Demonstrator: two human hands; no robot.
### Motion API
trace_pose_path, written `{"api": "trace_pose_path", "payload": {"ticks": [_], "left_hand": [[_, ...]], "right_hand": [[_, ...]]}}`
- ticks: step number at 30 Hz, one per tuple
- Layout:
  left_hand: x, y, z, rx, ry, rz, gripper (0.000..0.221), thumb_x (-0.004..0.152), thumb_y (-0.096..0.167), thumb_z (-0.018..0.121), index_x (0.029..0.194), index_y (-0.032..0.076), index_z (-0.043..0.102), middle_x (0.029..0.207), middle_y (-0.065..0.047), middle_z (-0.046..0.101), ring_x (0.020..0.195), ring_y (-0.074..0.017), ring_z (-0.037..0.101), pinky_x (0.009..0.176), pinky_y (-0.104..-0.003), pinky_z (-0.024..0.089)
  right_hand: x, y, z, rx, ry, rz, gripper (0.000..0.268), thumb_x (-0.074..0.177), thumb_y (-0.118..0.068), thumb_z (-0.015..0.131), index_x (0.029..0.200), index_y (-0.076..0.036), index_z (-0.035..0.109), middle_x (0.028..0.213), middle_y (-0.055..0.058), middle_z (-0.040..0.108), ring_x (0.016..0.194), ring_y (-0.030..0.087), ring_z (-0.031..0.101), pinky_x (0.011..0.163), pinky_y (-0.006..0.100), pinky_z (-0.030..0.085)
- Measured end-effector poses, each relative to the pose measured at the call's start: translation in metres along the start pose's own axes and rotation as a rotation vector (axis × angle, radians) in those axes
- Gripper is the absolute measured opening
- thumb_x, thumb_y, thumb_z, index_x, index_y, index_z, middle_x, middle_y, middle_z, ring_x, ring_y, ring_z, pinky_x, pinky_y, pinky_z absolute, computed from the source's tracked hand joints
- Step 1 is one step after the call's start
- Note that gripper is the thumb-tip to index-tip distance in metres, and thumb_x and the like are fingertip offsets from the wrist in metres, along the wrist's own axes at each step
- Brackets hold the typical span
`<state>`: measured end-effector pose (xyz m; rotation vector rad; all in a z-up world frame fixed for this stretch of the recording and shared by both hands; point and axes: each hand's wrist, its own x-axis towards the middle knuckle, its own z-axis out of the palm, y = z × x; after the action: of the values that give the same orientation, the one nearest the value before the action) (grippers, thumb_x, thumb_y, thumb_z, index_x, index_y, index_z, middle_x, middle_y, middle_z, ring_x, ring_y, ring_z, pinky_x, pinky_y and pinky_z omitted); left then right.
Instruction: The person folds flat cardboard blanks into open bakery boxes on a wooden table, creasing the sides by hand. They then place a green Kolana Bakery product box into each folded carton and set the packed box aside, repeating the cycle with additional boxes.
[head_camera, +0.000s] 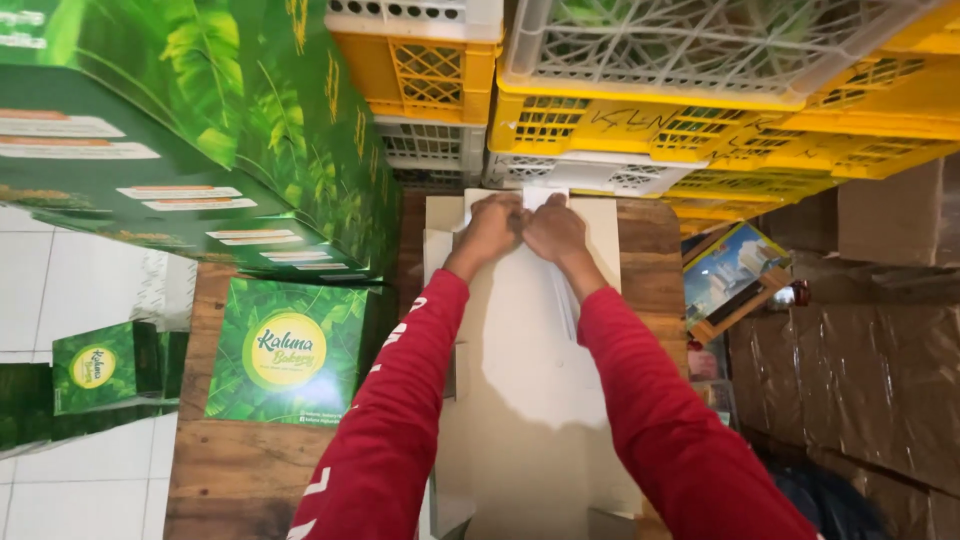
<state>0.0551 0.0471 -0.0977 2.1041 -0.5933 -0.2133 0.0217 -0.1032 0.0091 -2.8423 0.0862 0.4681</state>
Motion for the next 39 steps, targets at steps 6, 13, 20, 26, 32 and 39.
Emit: {"api": "trace_pose_path", "payload": {"ticks": [6,13,20,26,32,39], "left_hand": [[-0.010,0.096,-0.032,0.309,-0.032,0.080,0.053,0.085,0.020,0.065,0.136,0.008,0.063,0.148,-0.014,0.055,0.133,-0.0296,0.049,0.106,-0.067,0.028],[-0.027,0.110,-0.022,0.451,-0.081,0.080,0.062,0.087,0.040,0.074,0.141,0.014,0.059,0.158,-0.015,0.042,0.142,-0.0319,0.039,0.115,-0.070,0.020],[-0.027,0.119,-0.031,0.482,-0.107,0.084,0.082,0.074,0.040,0.083,0.145,0.014,0.053,0.158,-0.016,0.039,0.141,-0.0337,0.037,0.115,-0.069,0.019],[-0.011,0.063,-0.027,0.319,-0.141,0.098,0.086,0.074,0.008,0.071,0.154,0.014,0.039,0.155,-0.013,0.049,0.139,-0.0333,0.045,0.116,-0.062,0.024],[-0.012,0.038,-0.004,0.227,-0.149,0.058,0.093,0.087,0.009,0.065,0.166,0.008,0.016,0.144,-0.020,0.057,0.138,-0.0354,0.049,0.118,-0.060,0.027],[-0.036,0.163,-0.095,0.502,-0.118,0.062,0.081,0.084,0.010,0.064,0.158,0.018,0.032,0.140,-0.016,0.059,0.138,-0.0322,0.047,0.117,-0.074,0.009]], "right_hand": [[0.007,0.020,-0.021,0.305,-0.172,0.095,0.074,0.106,-0.049,0.035,0.140,0.016,0.048,0.137,0.036,0.057,0.127,0.040,0.059,0.112,0.045,0.044],[-0.046,0.069,-0.008,1.060,0.140,0.199,0.049,0.108,-0.028,0.035,0.141,-0.001,0.060,0.147,0.007,0.054,0.128,0.026,0.054,0.110,0.037,0.041],[-0.013,0.042,0.053,0.835,0.486,0.165,0.050,0.103,-0.005,0.043,0.152,-0.006,0.046,0.146,0.019,0.055,0.131,0.030,0.054,0.114,0.040,0.041],[-0.050,-0.034,0.012,0.412,0.480,0.150,0.079,0.092,-0.005,0.055,0.161,-0.006,0.017,0.167,0.021,0.017,0.155,0.036,0.013,0.123,0.057,0.008],[-0.043,-0.023,0.049,0.224,0.521,0.040,0.080,0.101,-0.013,0.055,0.166,-0.008,0.009,0.173,0.017,0.011,0.160,0.031,0.006,0.125,0.057,0.004],[-0.037,0.029,0.024,0.479,0.481,-0.107,0.099,0.084,-0.013,0.073,0.163,-0.012,0.015,0.168,0.023,0.017,0.156,0.037,0.013,0.122,0.050,0.022]]}}
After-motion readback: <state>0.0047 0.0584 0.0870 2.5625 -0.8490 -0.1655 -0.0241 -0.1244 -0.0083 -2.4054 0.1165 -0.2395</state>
